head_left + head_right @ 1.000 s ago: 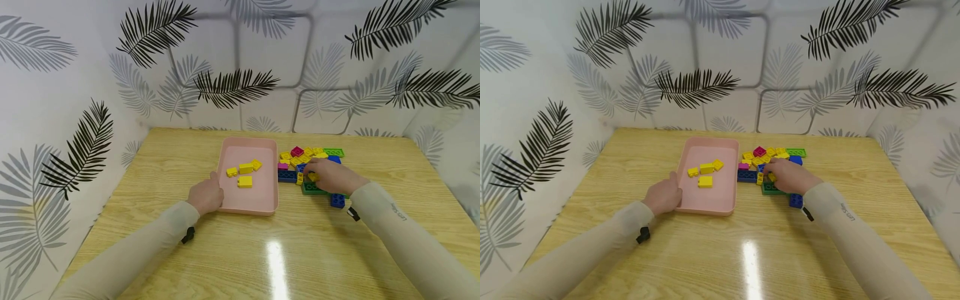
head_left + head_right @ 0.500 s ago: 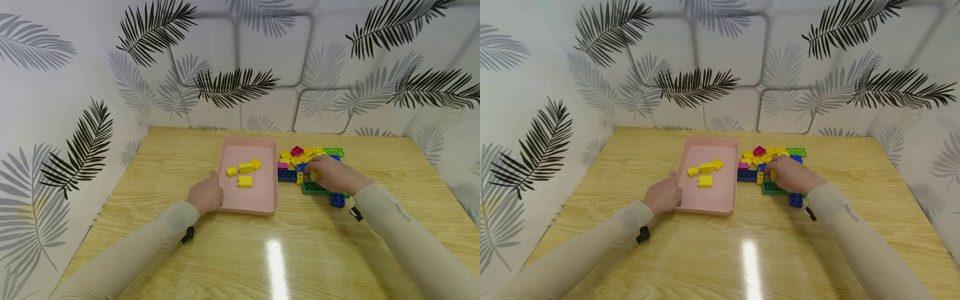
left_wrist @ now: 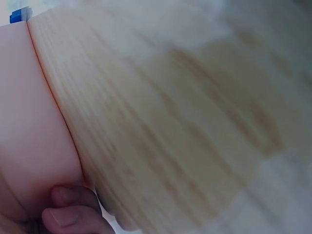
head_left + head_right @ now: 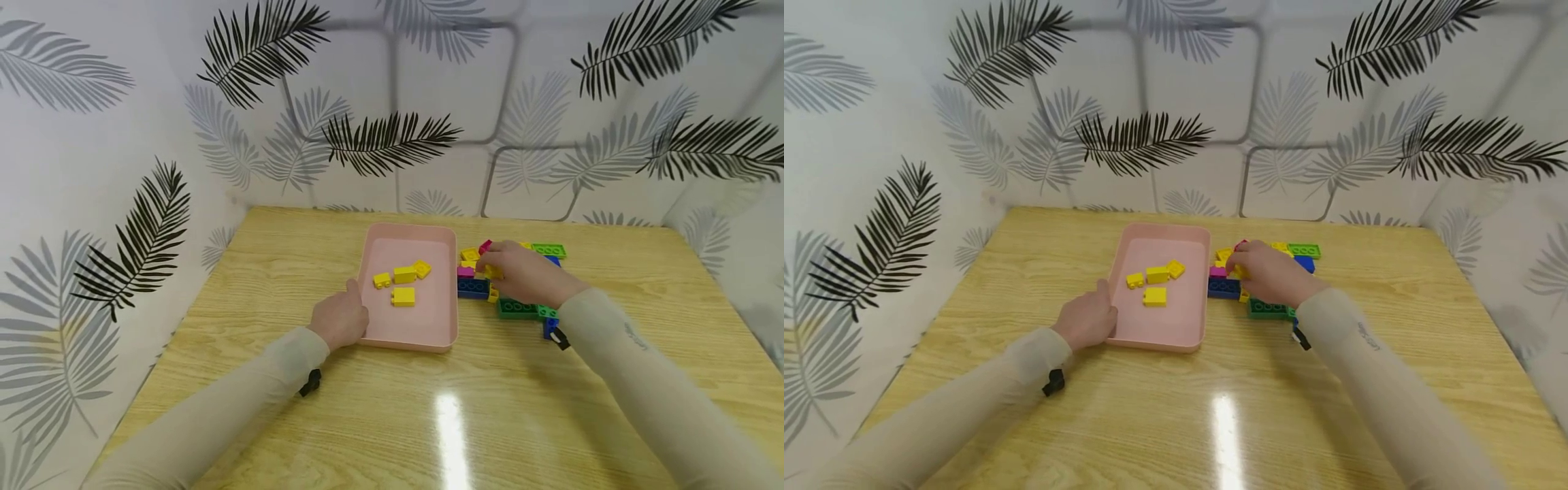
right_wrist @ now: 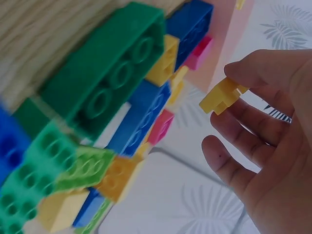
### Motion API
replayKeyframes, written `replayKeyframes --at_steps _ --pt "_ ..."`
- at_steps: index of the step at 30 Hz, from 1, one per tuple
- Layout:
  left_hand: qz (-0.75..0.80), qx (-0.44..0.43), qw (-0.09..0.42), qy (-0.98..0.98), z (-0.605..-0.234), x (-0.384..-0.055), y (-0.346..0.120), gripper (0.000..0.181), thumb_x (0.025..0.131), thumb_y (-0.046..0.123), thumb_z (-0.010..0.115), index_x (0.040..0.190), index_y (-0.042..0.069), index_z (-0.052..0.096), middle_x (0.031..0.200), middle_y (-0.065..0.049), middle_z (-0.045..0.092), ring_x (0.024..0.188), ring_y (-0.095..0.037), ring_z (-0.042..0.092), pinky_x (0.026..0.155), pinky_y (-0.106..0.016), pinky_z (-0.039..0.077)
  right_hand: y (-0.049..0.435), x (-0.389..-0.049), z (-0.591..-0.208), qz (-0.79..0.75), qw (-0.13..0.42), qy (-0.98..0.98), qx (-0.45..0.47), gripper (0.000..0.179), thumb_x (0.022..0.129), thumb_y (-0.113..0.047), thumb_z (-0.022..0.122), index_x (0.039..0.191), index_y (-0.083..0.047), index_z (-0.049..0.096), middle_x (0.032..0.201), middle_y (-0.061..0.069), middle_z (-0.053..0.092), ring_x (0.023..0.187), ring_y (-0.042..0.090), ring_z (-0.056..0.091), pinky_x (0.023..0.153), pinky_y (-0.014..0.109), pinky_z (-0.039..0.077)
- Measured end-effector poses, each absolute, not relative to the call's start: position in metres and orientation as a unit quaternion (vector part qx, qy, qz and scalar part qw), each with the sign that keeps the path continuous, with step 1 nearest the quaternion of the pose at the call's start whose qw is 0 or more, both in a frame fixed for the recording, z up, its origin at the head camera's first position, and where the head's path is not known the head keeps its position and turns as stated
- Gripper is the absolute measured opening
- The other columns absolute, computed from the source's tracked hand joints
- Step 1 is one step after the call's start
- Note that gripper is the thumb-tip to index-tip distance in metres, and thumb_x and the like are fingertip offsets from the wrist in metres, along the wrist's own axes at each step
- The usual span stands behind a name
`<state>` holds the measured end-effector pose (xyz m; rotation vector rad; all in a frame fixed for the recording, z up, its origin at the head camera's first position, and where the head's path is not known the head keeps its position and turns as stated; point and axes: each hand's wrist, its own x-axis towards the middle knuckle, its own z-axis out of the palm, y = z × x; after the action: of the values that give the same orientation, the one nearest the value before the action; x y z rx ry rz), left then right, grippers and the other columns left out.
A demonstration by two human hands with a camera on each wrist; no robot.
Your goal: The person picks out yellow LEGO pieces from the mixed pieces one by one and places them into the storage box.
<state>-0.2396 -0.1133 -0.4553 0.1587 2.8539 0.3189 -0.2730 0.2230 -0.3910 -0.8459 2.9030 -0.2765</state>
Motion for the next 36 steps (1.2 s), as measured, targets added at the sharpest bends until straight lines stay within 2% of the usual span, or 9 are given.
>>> replayKeyframes --at_steps 6,13,20,27,31,36 --pt "0.106 0.058 0.132 0.984 -0.455 -0.239 -0.112 0.058 0.1 0.023 0.046 0.147 -0.008 0.028 0.065 -0.007 0.06 0.051 -0.019 0.053 0.045 -0.031 0.042 0.199 -0.28 -0.386 -0.08 0.055 0.955 -0.281 0.029 0.091 -0.012 0.071 0.12 -0.011 0.07 0.117 0.006 0.065 0.108 0.026 0.058 0.097 0.045 0.052" --pt "0.115 0.045 0.135 0.983 -0.455 -0.238 -0.112 0.053 0.101 0.022 0.045 0.144 -0.005 0.031 0.068 -0.007 0.061 0.053 -0.02 0.055 0.046 -0.031 0.042 0.17 -0.287 -0.384 -0.069 0.029 0.939 -0.335 0.024 0.092 -0.013 0.072 0.116 -0.012 0.072 0.116 0.005 0.067 0.106 0.026 0.061 0.093 0.043 0.053" --pt "0.111 0.044 0.142 0.983 -0.455 -0.238 -0.111 0.057 0.101 0.023 0.045 0.147 -0.006 0.027 0.068 -0.007 0.061 0.054 -0.02 0.055 0.047 -0.031 0.043 0.138 -0.288 -0.386 -0.073 0.058 0.929 -0.357 0.023 0.093 -0.012 0.069 0.117 -0.012 0.07 0.113 0.003 0.062 0.094 0.021 0.06 0.089 0.037 0.055" --pt "0.104 0.058 0.129 0.985 -0.455 -0.239 -0.112 0.058 0.101 0.022 0.046 0.147 -0.007 0.027 0.066 -0.007 0.06 0.053 -0.02 0.055 0.047 -0.033 0.044 0.102 -0.285 -0.391 -0.051 0.074 0.923 -0.375 0.027 0.092 -0.012 0.072 0.119 -0.016 0.072 0.118 0.001 0.067 0.109 0.021 0.059 0.103 0.038 0.049" --pt "0.104 0.063 0.118 0.986 -0.456 -0.239 -0.113 0.055 0.1 0.022 0.047 0.143 -0.007 0.029 0.066 -0.007 0.059 0.053 -0.02 0.054 0.047 -0.034 0.043 0.086 -0.285 -0.395 -0.048 0.069 0.914 -0.397 0.029 0.092 -0.013 0.073 0.12 -0.017 0.071 0.118 -0.001 0.068 0.11 0.018 0.059 0.103 0.035 0.049" --pt "0.102 0.069 0.101 0.987 -0.457 -0.239 -0.115 0.041 0.1 0.022 0.049 0.13 -0.004 0.037 0.065 -0.007 0.058 0.052 -0.02 0.054 0.046 -0.035 0.043 0.07 -0.284 -0.394 -0.041 0.047 0.895 -0.441 0.028 0.092 -0.013 0.073 0.12 -0.016 0.072 0.114 0.0 0.069 0.106 0.018 0.061 0.099 0.032 0.051"
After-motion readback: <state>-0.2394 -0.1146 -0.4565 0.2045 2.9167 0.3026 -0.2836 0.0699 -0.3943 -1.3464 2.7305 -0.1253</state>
